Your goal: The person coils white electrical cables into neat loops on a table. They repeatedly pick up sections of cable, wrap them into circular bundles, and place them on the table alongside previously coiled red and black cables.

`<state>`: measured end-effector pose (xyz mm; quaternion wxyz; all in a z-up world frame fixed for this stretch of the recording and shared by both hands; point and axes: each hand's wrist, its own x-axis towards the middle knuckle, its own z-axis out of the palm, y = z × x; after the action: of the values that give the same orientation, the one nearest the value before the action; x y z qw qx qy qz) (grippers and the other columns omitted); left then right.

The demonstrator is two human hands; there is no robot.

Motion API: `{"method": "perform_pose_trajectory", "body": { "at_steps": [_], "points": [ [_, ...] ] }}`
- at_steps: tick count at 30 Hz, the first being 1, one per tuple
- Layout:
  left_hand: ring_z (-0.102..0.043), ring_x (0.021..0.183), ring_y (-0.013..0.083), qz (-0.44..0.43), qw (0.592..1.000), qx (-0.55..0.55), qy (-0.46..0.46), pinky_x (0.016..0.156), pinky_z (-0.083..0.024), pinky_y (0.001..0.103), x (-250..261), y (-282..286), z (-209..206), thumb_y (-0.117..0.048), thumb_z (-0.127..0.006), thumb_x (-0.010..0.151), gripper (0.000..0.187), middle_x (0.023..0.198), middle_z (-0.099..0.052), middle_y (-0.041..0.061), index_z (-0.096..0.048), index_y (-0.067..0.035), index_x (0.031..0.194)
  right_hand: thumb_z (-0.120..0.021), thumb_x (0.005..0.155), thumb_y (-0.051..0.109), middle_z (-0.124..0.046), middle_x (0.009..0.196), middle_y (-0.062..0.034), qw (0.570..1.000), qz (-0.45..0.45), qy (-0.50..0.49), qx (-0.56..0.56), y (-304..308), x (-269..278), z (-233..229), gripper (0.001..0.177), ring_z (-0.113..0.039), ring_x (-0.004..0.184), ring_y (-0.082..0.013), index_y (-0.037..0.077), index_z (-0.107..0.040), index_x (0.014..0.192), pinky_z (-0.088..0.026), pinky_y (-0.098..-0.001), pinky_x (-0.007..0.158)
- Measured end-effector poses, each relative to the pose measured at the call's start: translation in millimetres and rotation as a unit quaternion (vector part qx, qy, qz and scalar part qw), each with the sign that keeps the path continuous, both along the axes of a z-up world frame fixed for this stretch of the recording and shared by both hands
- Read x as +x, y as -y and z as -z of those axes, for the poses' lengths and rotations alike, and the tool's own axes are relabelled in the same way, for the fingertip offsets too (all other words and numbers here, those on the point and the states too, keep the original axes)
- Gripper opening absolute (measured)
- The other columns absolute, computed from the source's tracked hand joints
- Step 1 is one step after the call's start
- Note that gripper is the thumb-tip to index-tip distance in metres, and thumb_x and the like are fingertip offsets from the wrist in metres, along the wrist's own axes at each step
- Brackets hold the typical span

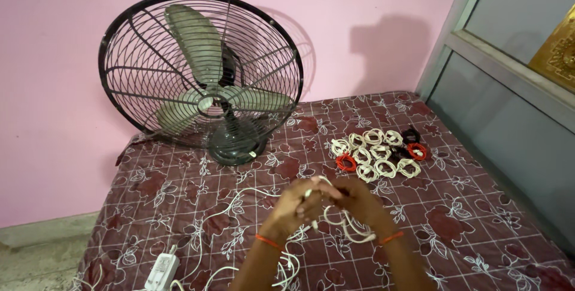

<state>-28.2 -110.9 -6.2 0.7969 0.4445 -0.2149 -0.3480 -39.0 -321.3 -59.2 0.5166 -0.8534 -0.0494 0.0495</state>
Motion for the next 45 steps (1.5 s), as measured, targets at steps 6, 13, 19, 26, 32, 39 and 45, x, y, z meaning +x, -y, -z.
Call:
{"method": "perform_pose_trajectory", "body": {
  "at_steps": [6, 13, 19, 26, 32, 39, 45],
  "points": [
    [-0.030, 0.038, 0.0064, -0.106, 0.986, -0.131, -0.006, 0.037, -0.033, 0.021, 19, -1, 5, -0.029, -0.051, 0.112, 0.045, 0.051, -0.044, -0.001, -0.074, 0.008, 0.100, -0.062, 0.098, 0.013, -0.064, 0.070, -0.0036, 0.996, -0.039, -0.048, 0.067, -18, -14, 2, 0.017, -0.060, 0.060, -0.0106, 0.009, -0.071, 0.113, -0.051, -0.0266, 0.053],
    [-0.042, 0.051, 0.0087, -0.147, 0.955, -0.251, -0.054, 0.051, -0.042, 0.024, 50, -4, 20, -0.026, -0.045, 0.110, 0.048, 0.059, -0.047, -0.003, -0.060, 0.016, 0.126, -0.061, 0.096, 0.014, -0.069, 0.078, -0.0043, 0.985, -0.069, -0.080, 0.136, -15, -17, -5, 0.037, -0.066, 0.061, -0.0117, 0.011, -0.059, 0.133, -0.057, -0.0266, 0.056],
    [-0.053, 0.073, 0.0130, -0.169, 0.941, -0.283, -0.079, 0.071, -0.049, 0.029, 70, 0, 22, -0.023, -0.045, 0.108, 0.045, 0.078, -0.057, 0.001, -0.055, 0.013, 0.133, -0.064, 0.091, 0.013, -0.071, 0.089, -0.0064, 0.995, -0.028, -0.038, 0.092, 2, -32, 2, 0.050, -0.063, 0.061, -0.0127, 0.011, -0.060, 0.141, -0.057, -0.0254, 0.052],
    [-0.057, 0.076, 0.0142, -0.245, 0.908, -0.306, -0.145, 0.071, -0.049, 0.029, 96, 11, 50, -0.023, -0.044, 0.109, 0.045, 0.084, -0.063, 0.003, -0.053, 0.013, 0.135, -0.065, 0.093, 0.009, -0.071, 0.086, -0.0058, 0.913, 0.136, -0.059, 0.379, 19, -32, 6, 0.040, -0.055, 0.051, -0.0066, 0.004, -0.063, 0.133, -0.047, -0.0190, 0.044],
    [-0.052, 0.066, 0.0141, -0.218, 0.895, -0.371, -0.117, 0.063, -0.043, 0.029, 113, 6, 58, -0.030, -0.037, 0.113, 0.053, 0.081, -0.065, 0.005, -0.055, 0.015, 0.134, -0.059, 0.096, 0.021, -0.064, 0.065, -0.0043, 0.948, 0.108, -0.079, 0.287, 19, -31, 19, 0.032, -0.049, 0.043, -0.0085, 0.007, -0.071, 0.123, -0.039, -0.0180, 0.036],
    [-0.050, 0.065, 0.0168, -0.262, 0.885, -0.348, -0.166, 0.062, -0.042, 0.030, 112, 6, 41, -0.037, -0.029, 0.114, 0.061, 0.089, -0.069, 0.011, -0.058, 0.015, 0.121, -0.052, 0.108, 0.022, -0.052, 0.055, 0.0011, 0.993, -0.058, -0.060, 0.079, 14, -30, 29, 0.031, -0.046, 0.047, -0.0071, 0.005, -0.076, 0.098, -0.039, -0.0225, 0.045],
    [-0.053, 0.064, 0.0190, -0.312, 0.917, -0.215, -0.126, 0.062, -0.044, 0.031, 102, 0, 39, -0.066, -0.025, 0.106, 0.082, 0.084, -0.068, 0.014, -0.061, 0.007, 0.096, -0.066, 0.100, 0.024, -0.059, 0.061, 0.0001, 0.993, -0.116, 0.004, 0.009, 3, -41, 9, 0.027, -0.049, 0.052, -0.0089, 0.002, -0.073, 0.086, -0.042, -0.0275, 0.049]
  ]
}}
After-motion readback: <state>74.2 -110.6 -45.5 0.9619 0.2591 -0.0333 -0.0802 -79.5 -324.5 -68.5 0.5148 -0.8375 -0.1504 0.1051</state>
